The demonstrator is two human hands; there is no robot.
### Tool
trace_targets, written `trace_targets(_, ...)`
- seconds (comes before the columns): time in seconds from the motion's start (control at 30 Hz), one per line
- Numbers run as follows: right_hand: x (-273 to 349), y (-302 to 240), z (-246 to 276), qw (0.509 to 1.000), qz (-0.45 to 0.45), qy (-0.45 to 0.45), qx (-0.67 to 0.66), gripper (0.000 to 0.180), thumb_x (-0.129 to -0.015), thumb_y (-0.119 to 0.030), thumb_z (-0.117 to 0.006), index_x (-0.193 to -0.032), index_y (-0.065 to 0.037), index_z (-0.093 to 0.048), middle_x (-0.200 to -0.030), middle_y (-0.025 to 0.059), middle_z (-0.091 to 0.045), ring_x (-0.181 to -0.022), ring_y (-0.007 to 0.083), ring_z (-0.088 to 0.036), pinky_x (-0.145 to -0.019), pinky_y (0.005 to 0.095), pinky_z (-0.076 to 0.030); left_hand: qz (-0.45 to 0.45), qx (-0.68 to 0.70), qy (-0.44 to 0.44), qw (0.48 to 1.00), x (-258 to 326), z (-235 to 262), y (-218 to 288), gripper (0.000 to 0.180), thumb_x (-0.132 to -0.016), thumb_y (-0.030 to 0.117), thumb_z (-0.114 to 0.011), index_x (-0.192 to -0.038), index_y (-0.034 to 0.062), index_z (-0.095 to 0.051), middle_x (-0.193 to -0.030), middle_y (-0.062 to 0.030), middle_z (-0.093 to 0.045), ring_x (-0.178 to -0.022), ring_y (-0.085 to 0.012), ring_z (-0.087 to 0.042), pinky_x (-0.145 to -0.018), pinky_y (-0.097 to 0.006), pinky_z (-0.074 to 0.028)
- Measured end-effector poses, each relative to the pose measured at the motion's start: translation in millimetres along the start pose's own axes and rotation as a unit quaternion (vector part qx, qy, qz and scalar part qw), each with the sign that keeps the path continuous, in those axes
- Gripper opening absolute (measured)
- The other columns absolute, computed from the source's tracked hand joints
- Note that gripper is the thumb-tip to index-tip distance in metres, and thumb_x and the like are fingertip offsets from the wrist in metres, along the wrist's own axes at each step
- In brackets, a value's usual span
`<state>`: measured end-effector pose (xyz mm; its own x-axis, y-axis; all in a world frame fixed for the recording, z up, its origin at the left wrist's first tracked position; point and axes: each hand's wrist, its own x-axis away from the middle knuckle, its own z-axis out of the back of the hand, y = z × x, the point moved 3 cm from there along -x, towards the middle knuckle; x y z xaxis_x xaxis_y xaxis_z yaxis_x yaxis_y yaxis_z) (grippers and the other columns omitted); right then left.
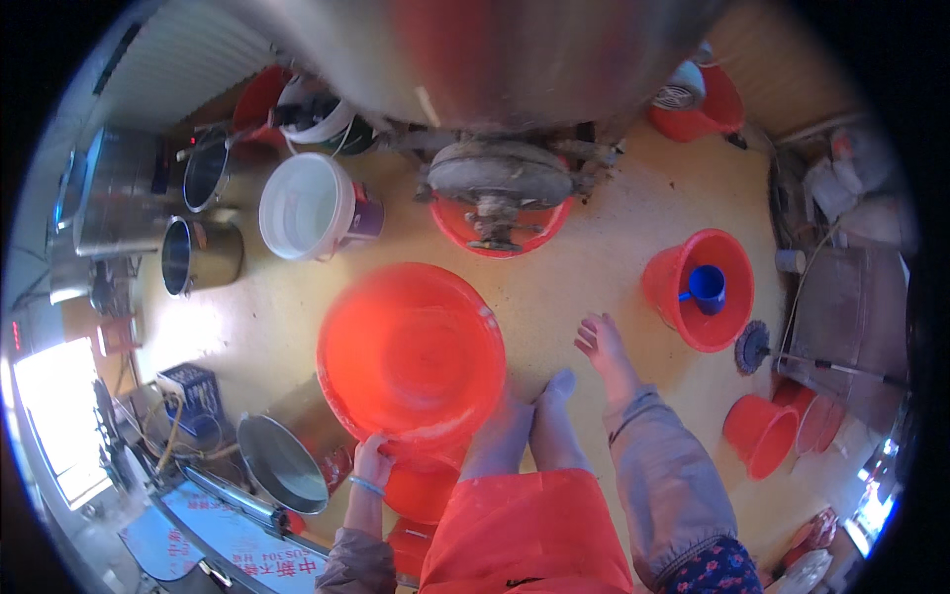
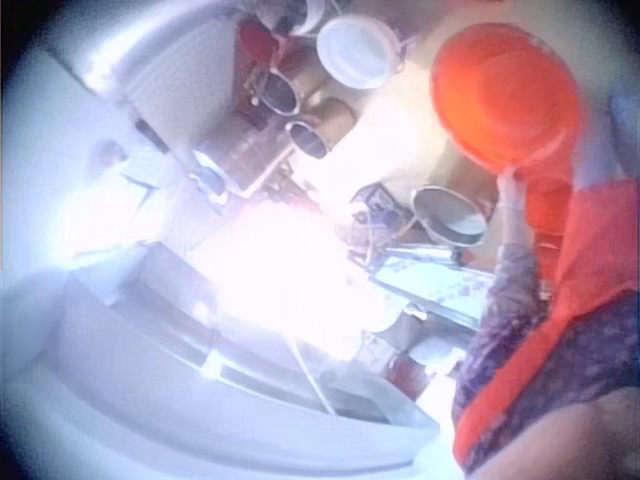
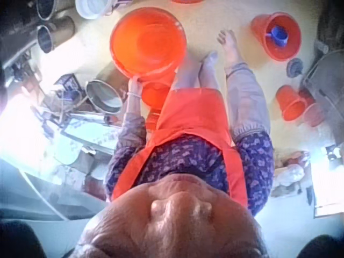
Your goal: The person walks through a food processing room, picks up a red bucket containing a white liquid, and pours it into a large metal pot. They then use a scraper to clean the bucket and wipe a large rotating pan with a cloth. Finally, they pick up a small piece of dough from a bucket and roll it between their hands.
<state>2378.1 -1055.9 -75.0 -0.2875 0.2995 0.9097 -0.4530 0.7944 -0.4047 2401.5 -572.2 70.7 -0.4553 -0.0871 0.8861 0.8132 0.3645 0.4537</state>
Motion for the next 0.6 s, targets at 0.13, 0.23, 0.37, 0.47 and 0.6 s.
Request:
trace_targets(0.13, -70.0, 3.7, -63.5, 0.995, -0.010, -0.080, -0.056, 0.080, -0.085, -0.025, -0.061, -0.145, -0.018, -0.009, -0.133, 0.0134, -0.038, -0.120, 0.0300, -0.040, -0.092, 0.0483, -0.040, -0.015, 0.096, 0.045, 0.994, -65.6, 15.2, -32.7, 0.012, -0.079, 0.005, -0.054, -0.089, 0.0082, -0.058, -0.091, -0.0029, -0.062, -0.081, -0.0174, -0.059, -0.064, -0.034, -0.049)
trace_targets(0.23, -116.6, 6.2, -107.0, 0.993, -0.010, -0.089, -0.071, 0.071, -0.086, -0.026, -0.060, -0.141, -0.017, -0.018, -0.138, 0.0132, -0.033, -0.125, 0.0308, -0.034, -0.095, 0.0499, -0.036, -0.032, 0.141, 0.056, 0.988, -110.8, 12.1, -46.9, 0.012, -0.078, 0.006, -0.055, -0.089, 0.0094, -0.058, -0.092, -0.0021, -0.062, -0.081, -0.0167, -0.059, -0.064, -0.033, -0.048)
trace_targets(0.37, -175.2, 8.9, -156.8, 0.996, -0.018, -0.025, -0.084, 0.046, -0.087, -0.025, -0.058, -0.128, -0.014, -0.039, -0.135, 0.0119, -0.039, -0.123, 0.0292, -0.038, -0.094, 0.0516, -0.037, -0.026, 0.184, 0.044, 0.982, -166.7, 8.4, -59.0, 0.016, -0.077, 0.006, -0.056, -0.093, 0.0096, -0.058, -0.095, -0.0024, -0.062, -0.082, -0.0168, -0.059, -0.067, -0.031, -0.048)
trace_targets(0.47, -207.8, 8.2, -183.9, 0.962, 0.026, -0.155, -0.222, 0.035, -0.088, -0.024, -0.056, -0.121, -0.013, -0.049, -0.123, 0.0100, -0.052, -0.116, 0.0269, -0.048, -0.091, 0.0505, -0.042, 0.006, 0.247, 0.021, 0.969, -201.0, 3.4, -63.2, 0.018, -0.077, 0.006, -0.055, -0.095, 0.0056, -0.057, -0.098, -0.0058, -0.062, -0.088, -0.0199, -0.060, -0.077, -0.035, -0.052)
trace_targets(0.6, -227.9, 8.3, -176.5, 0.966, 0.072, -0.141, -0.204, 0.030, -0.087, -0.023, -0.056, -0.113, -0.009, -0.053, -0.110, 0.0081, -0.059, -0.099, 0.0233, -0.057, -0.083, 0.0392, -0.048, -0.076, 0.234, -0.004, 0.969, -228.2, -21.1, -59.1, 0.017, -0.077, 0.006, -0.055, -0.094, 0.0029, -0.057, -0.096, -0.0080, -0.063, -0.091, -0.0216, -0.061, -0.082, -0.037, -0.053)
